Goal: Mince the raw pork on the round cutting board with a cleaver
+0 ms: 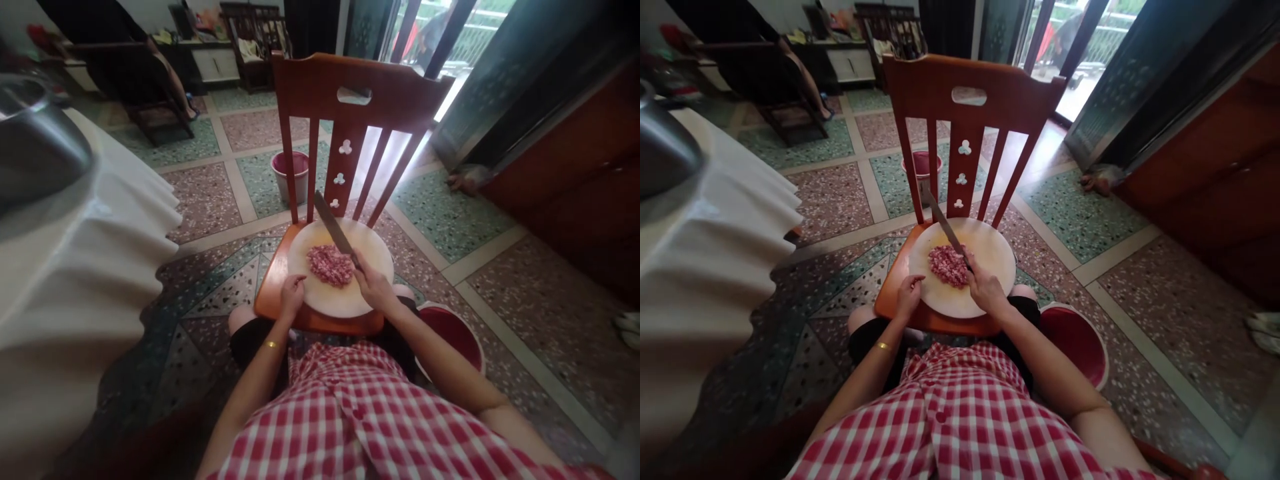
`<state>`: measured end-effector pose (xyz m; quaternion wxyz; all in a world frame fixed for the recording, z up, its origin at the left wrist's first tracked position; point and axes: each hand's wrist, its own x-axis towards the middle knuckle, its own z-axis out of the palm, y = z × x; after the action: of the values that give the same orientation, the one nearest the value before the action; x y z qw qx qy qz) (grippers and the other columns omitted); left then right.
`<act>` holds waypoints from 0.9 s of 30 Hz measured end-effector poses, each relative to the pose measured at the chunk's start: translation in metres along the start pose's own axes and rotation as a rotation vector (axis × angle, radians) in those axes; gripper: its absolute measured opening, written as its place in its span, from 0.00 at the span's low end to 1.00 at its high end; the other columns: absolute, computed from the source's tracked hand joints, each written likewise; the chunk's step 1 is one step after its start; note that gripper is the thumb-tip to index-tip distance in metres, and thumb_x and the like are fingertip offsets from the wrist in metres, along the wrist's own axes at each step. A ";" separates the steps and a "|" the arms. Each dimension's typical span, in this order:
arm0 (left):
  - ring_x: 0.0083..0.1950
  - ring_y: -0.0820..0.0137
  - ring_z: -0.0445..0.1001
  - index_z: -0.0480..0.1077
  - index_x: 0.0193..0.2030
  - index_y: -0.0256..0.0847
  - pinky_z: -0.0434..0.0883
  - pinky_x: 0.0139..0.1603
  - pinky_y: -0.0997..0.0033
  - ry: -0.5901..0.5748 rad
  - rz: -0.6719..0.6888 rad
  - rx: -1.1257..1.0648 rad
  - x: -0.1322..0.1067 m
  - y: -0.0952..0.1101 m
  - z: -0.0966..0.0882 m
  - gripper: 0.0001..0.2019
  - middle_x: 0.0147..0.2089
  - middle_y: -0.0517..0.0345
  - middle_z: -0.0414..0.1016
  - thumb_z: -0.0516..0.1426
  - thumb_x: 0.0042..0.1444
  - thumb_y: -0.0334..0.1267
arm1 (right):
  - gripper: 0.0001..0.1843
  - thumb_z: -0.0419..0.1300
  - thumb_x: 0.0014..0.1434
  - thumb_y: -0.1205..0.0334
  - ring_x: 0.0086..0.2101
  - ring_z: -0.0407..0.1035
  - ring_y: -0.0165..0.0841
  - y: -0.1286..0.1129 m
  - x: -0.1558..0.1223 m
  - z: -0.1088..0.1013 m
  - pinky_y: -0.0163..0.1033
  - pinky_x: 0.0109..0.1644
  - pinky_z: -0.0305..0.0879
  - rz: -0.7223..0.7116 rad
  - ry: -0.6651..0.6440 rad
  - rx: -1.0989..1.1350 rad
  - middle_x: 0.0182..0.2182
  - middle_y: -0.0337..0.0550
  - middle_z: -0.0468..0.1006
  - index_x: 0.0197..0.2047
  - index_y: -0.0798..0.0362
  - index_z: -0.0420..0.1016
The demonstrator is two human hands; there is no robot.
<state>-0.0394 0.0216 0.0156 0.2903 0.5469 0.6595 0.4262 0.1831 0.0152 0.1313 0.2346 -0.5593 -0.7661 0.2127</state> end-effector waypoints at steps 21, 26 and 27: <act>0.39 0.72 0.70 0.69 0.36 0.37 0.67 0.43 0.74 0.057 -0.007 -0.181 0.015 0.047 -0.001 0.10 0.35 0.57 0.73 0.51 0.54 0.40 | 0.27 0.43 0.63 0.60 0.45 0.70 0.42 -0.001 0.002 0.003 0.44 0.46 0.66 0.105 -0.085 -0.100 0.51 0.48 0.72 0.66 0.50 0.47; 0.43 0.71 0.70 0.69 0.41 0.37 0.66 0.47 0.71 0.136 0.151 -0.271 0.030 0.077 0.002 0.11 0.40 0.54 0.73 0.50 0.56 0.38 | 0.29 0.43 0.63 0.62 0.45 0.70 0.40 0.004 0.002 0.007 0.42 0.47 0.66 0.174 -0.121 -0.172 0.55 0.51 0.67 0.66 0.54 0.45; 0.44 0.71 0.70 0.69 0.43 0.37 0.66 0.48 0.71 0.104 0.165 -0.281 0.030 0.077 0.006 0.12 0.41 0.53 0.73 0.49 0.56 0.38 | 0.28 0.45 0.63 0.63 0.44 0.71 0.39 0.008 0.002 0.007 0.41 0.47 0.66 0.212 -0.190 -0.185 0.53 0.50 0.70 0.66 0.54 0.47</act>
<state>-0.0048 0.0546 0.0829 0.2935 0.5303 0.5604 0.5644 0.1842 0.0187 0.1210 0.0850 -0.6335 -0.7379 0.2167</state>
